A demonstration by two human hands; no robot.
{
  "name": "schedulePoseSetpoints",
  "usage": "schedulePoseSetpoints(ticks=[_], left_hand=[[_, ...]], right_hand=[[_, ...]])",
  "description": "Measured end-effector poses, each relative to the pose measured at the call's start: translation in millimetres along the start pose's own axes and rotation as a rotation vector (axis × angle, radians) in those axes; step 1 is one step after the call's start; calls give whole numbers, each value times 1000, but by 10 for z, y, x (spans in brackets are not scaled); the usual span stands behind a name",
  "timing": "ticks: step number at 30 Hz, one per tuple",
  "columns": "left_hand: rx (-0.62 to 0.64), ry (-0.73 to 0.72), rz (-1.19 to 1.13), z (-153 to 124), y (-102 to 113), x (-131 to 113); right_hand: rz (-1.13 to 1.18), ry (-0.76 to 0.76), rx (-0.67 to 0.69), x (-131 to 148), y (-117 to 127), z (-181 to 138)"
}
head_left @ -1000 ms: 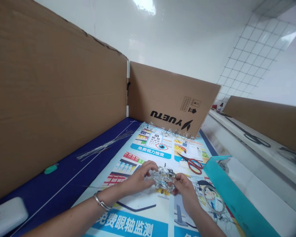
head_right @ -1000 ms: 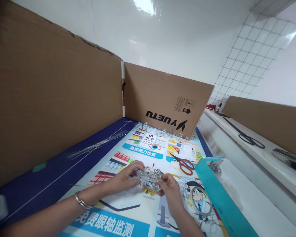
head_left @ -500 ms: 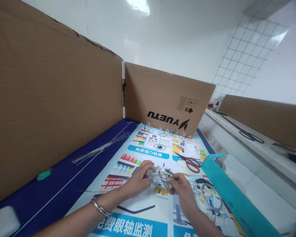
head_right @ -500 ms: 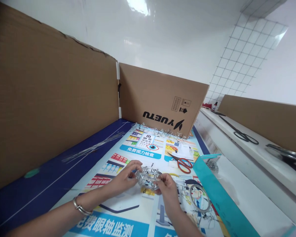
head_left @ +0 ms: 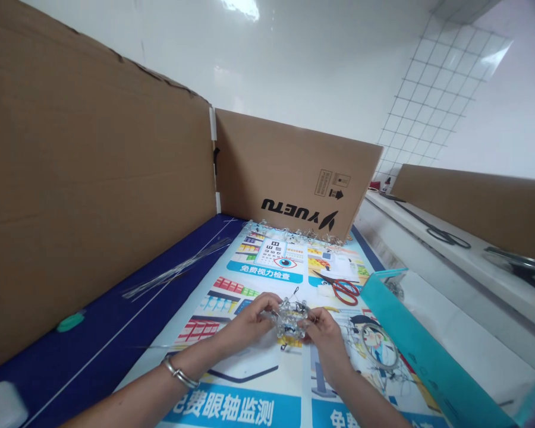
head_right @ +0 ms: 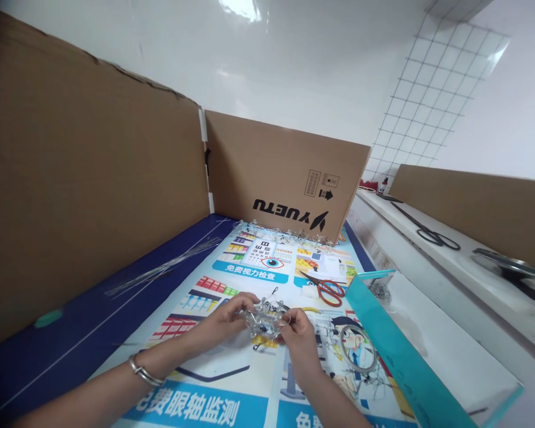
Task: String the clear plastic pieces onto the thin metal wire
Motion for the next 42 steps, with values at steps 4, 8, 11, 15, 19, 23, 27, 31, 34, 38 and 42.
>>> schedulePoseSetpoints(ticks=[4, 8, 11, 15, 19, 23, 27, 31, 34, 38, 42], left_hand=[[10, -13, 31, -11, 18, -21], [20, -16, 147, -26, 75, -35], [45, -12, 195, -31, 110, -30], [84, -2, 261, -37, 136, -47], [96, 24, 309, -52, 163, -71], [88, 30, 333, -64, 193, -115], [73, 19, 336, -61, 207, -123], [70, 26, 295, -62, 191, -61], [75, 49, 259, -68, 175, -12], [83, 82, 217, -69, 150, 2], [85, 94, 167, -57, 125, -27]], right_hand=[[10, -3, 19, 9, -10, 4], [16, -9, 34, 16, -7, 11], [14, -15, 38, 29, 7, 11], [8, -23, 52, 65, 27, 1], [11, -32, 65, 100, 42, -13], [-2, -39, 102, 127, 20, -18], [-30, -30, 104, 139, 24, -12], [-26, -45, 84, 98, 49, -1], [-18, -45, 75, 78, 64, 10], [9, -34, 74, 67, 72, 25], [33, -44, 58, 42, 88, 34]])
Point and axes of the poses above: each hand's wrist, its own z-axis towards the middle knuckle, its own y-axis out of the back of the hand, x = y × z, the point moved 9 cm from there along z, towards the middle knuckle, and after that the axes turned 13 degrees about x, right-handed, at the moved point
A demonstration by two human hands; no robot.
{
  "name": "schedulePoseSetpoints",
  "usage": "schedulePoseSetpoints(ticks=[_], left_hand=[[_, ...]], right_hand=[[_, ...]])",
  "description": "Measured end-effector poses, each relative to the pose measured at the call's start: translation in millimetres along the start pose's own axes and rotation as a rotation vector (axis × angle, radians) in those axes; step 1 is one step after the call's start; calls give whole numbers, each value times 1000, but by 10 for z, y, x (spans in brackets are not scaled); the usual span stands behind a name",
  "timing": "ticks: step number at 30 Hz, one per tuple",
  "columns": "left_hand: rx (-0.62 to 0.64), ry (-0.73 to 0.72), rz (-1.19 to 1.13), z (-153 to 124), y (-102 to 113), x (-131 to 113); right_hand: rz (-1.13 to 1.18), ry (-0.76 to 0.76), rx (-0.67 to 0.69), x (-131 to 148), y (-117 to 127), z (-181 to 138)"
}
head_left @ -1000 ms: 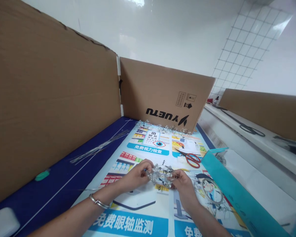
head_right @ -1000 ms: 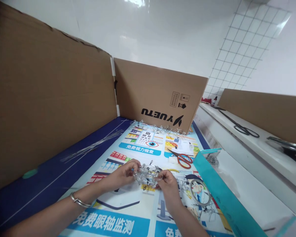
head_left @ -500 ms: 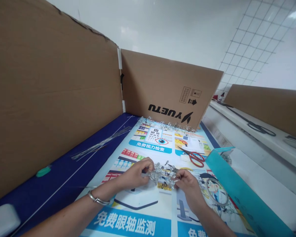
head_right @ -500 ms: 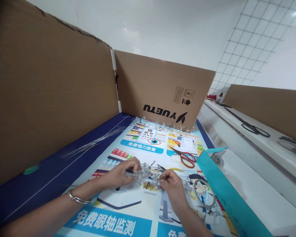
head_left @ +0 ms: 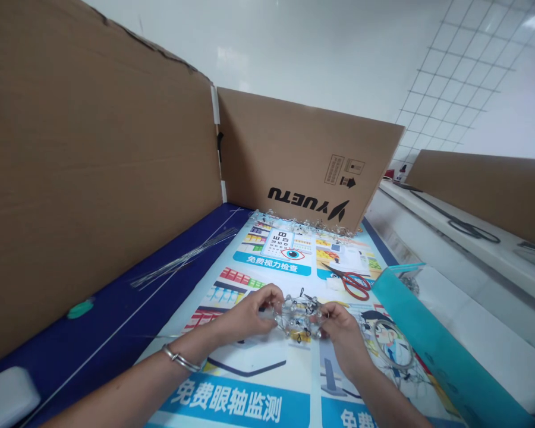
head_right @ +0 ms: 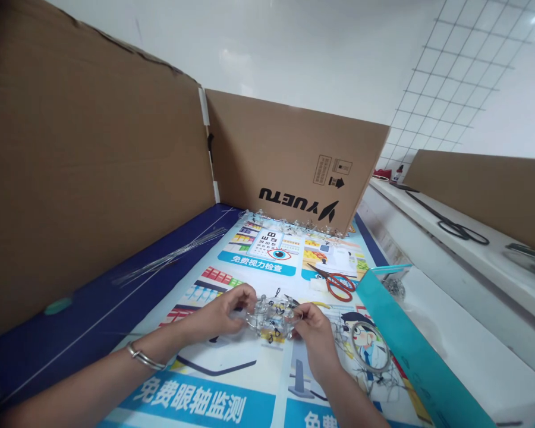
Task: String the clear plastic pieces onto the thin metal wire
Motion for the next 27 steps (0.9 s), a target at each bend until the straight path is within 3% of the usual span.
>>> schedulePoseSetpoints(ticks=[5, 11, 16, 23, 27], left_hand=[[25, -6, -40, 15, -17, -10], [9, -28, -24, -11, 111, -65], [3, -20, 128, -66, 241, -191], [39, -18, 341, -71, 244, -126], [50, -12, 405, -56, 222, -21]], right_hand=[[32, -19, 2, -37, 0, 11], [2, 5, 30, 1, -72, 16], [-36, 5, 63, 66, -185, 11], [-343, 175, 91, 200, -211, 35], [-422, 176, 141, 121, -221, 77]])
Point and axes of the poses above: each hand's wrist, its own z-axis towards the middle knuckle, its own y-axis out of the back of the hand, x = y × z, the point moved 9 cm from there along z, towards the middle knuckle, and after that the axes turned 13 degrees about x, right-handed, at the moved point
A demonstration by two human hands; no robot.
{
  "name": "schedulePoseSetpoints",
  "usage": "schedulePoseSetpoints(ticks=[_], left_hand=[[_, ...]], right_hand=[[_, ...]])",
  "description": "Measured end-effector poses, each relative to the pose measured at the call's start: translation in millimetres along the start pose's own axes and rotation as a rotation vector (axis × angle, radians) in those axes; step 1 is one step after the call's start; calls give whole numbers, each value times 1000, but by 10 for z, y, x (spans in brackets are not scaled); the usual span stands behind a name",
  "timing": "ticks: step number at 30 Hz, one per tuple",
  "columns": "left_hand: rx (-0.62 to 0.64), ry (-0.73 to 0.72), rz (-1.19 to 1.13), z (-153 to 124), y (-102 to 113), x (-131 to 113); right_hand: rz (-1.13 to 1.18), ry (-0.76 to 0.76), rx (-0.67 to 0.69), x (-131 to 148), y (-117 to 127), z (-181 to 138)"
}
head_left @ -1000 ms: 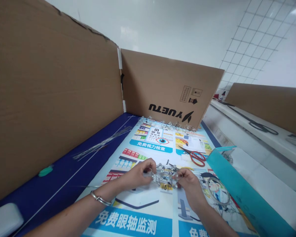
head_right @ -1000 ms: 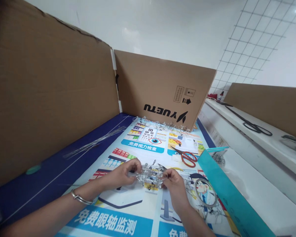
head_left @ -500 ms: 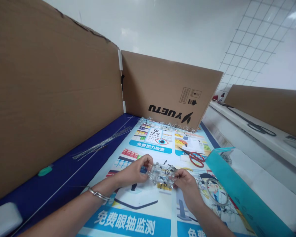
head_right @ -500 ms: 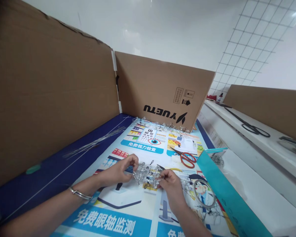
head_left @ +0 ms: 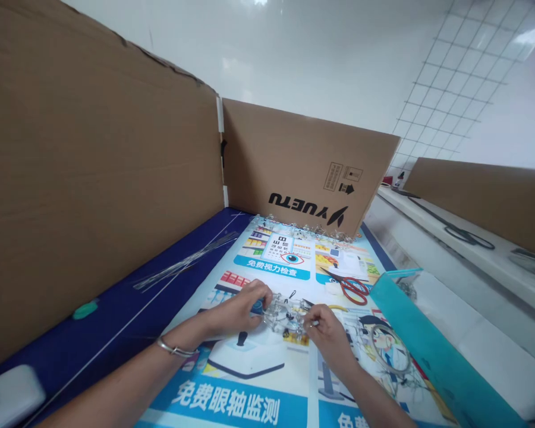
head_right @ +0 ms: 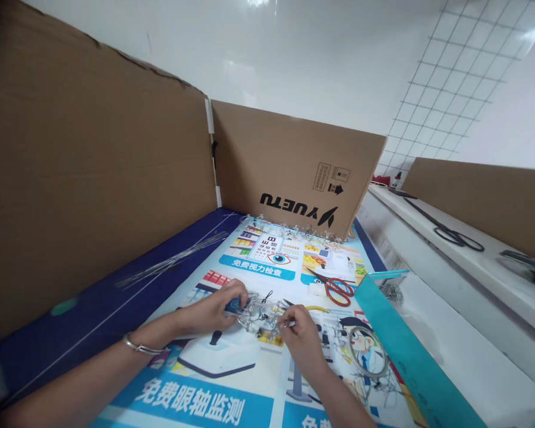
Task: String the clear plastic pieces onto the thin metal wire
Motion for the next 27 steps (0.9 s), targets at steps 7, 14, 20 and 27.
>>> schedulePoseSetpoints(ticks=[7, 14, 20, 27], left_hand=[[48, -40, -79, -4, -87, 15], [108, -60, -116, 15, -187, 13], [92, -46, -118, 24, -175, 6], [7, -92, -84, 17, -43, -64]], right_hand=[[-24, 6, -16, -37, 16, -7], [-50, 33, -12, -45, 7, -1], [-100, 65, 1, 21, -5, 1], [-157, 64, 38, 129, -41, -38]])
Point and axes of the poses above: each hand's wrist, its own z-axis towards the middle knuckle, its own y-axis out of the back of the hand, x = y × z, the point moved 9 cm from there along z, towards the middle knuckle, and after that the axes turned 13 degrees about x, right-handed, at the moved point
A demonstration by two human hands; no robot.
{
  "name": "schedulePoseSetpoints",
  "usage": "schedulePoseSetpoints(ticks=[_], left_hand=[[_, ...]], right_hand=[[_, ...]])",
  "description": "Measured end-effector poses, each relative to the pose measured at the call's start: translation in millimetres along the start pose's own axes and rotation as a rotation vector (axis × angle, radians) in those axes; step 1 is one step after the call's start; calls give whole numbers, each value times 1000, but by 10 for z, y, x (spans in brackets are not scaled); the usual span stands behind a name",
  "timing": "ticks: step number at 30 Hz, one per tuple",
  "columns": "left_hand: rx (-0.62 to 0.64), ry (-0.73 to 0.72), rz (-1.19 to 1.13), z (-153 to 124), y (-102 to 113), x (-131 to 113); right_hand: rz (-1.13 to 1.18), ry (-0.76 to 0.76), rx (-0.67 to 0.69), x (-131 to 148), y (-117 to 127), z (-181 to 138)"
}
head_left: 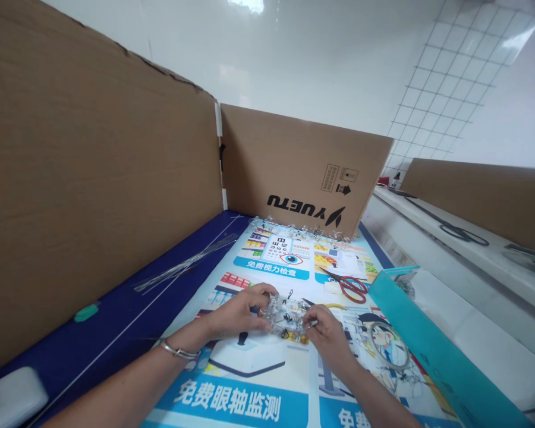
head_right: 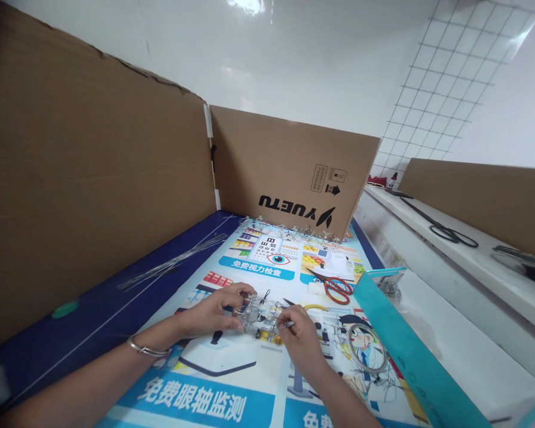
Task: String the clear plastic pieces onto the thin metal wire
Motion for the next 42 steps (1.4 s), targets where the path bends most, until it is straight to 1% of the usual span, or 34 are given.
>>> schedulePoseSetpoints(ticks=[3, 5, 7, 9, 13, 16, 18, 21, 23, 25, 27, 30, 33, 36, 39, 42], left_hand=[[-18, -12, 72, -13, 126, -32], [-26, -15, 127, -34, 240, -34], [-40, 1, 174, -68, 359, 15], [-46, 41, 210, -102, 437, 129], [-78, 121, 204, -149, 464, 421], [-67, 143, 195, -159, 433, 515], [-39, 160, 189, -175, 445, 498], [11, 183, 174, -213, 519, 370], [-17, 215, 220, -229, 620, 237], [-54, 254, 322, -193, 683, 86], [-29, 273, 413, -75, 632, -47], [111, 246, 542, 206, 393, -155], [223, 296, 646, 433, 216, -60], [312, 399, 754, 537, 128, 119], [351, 449, 796, 597, 77, 205], [407, 480, 833, 682, 18, 235]], right_hand=[[-105, 8, 24, 103, 4, 45], [-184, 36, 39, 183, -6, 129], [-229, 71, 52, 232, -40, 250], [-250, 92, 65, 222, -98, 387], [-238, 87, 78, 73, -195, 594], [-221, 84, 74, -19, -201, 639], [-211, 87, 71, -44, -190, 636], [-198, 98, 61, -50, -174, 619], [-190, 110, 56, -44, -172, 609], [-185, 127, 52, -33, -173, 599], [-184, 146, 48, -15, -170, 587], [-187, 174, 45, 23, -161, 565], [-189, 200, 40, 60, -150, 543], [-181, 208, 19, 60, -128, 530], [-168, 204, -6, 31, -103, 523], [-161, 212, -10, 15, -90, 513]])
Point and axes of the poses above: each hand's wrist, its own z-axis towards the middle knuckle, its own y-axis out of the back of the hand, x = y × z, the point moved 9 cm from there along z, towards the middle knuckle, and after that the axes turned 13 degrees about x, right-handed, at the moved point
